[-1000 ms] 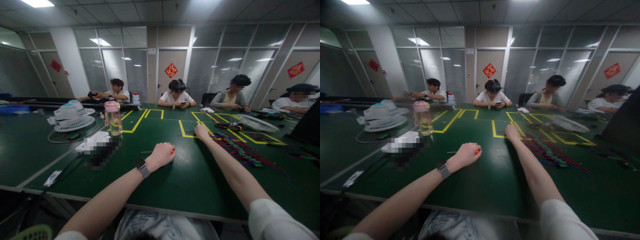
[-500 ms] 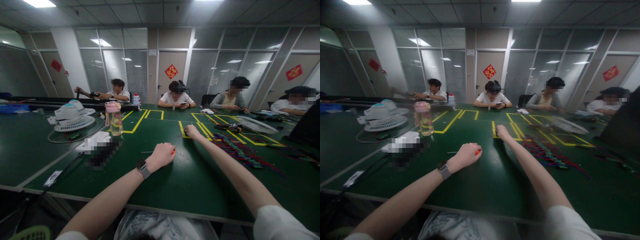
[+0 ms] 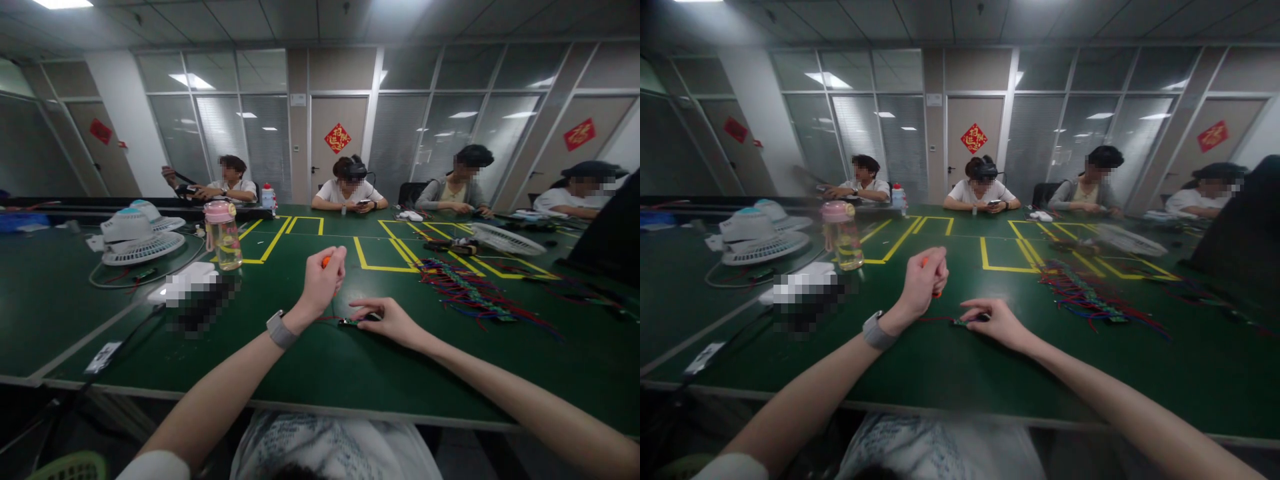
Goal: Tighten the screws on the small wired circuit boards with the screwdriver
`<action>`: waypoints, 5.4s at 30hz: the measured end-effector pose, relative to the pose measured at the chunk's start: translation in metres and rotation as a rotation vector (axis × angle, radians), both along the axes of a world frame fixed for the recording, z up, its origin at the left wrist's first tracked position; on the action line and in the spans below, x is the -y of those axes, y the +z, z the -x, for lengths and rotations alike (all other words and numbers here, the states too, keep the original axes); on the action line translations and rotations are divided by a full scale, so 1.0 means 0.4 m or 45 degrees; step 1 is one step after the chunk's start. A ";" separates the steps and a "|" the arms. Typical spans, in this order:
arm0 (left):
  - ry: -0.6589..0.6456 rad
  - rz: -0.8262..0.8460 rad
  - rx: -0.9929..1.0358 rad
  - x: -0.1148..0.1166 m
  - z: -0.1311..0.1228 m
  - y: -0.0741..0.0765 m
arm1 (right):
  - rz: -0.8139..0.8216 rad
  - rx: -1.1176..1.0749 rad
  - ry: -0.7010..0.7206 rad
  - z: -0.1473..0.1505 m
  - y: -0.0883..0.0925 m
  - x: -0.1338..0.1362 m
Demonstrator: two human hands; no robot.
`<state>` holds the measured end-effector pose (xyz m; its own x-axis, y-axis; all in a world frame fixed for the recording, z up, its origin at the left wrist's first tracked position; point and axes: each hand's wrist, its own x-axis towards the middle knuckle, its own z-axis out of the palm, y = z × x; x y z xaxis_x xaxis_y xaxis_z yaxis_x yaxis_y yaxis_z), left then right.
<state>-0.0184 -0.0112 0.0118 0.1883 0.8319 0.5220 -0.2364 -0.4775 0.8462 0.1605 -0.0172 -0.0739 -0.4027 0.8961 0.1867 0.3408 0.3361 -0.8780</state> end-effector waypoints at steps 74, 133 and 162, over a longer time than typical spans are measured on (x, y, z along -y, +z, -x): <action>-0.201 -0.193 -0.114 -0.018 0.011 -0.032 | -0.256 0.243 0.058 0.053 0.002 0.040; 0.008 -0.429 -0.581 -0.016 0.026 0.025 | -0.363 0.313 0.049 0.032 -0.007 0.019; -0.135 -0.316 -0.251 -0.036 0.002 -0.022 | -0.421 0.360 0.123 0.011 -0.005 0.006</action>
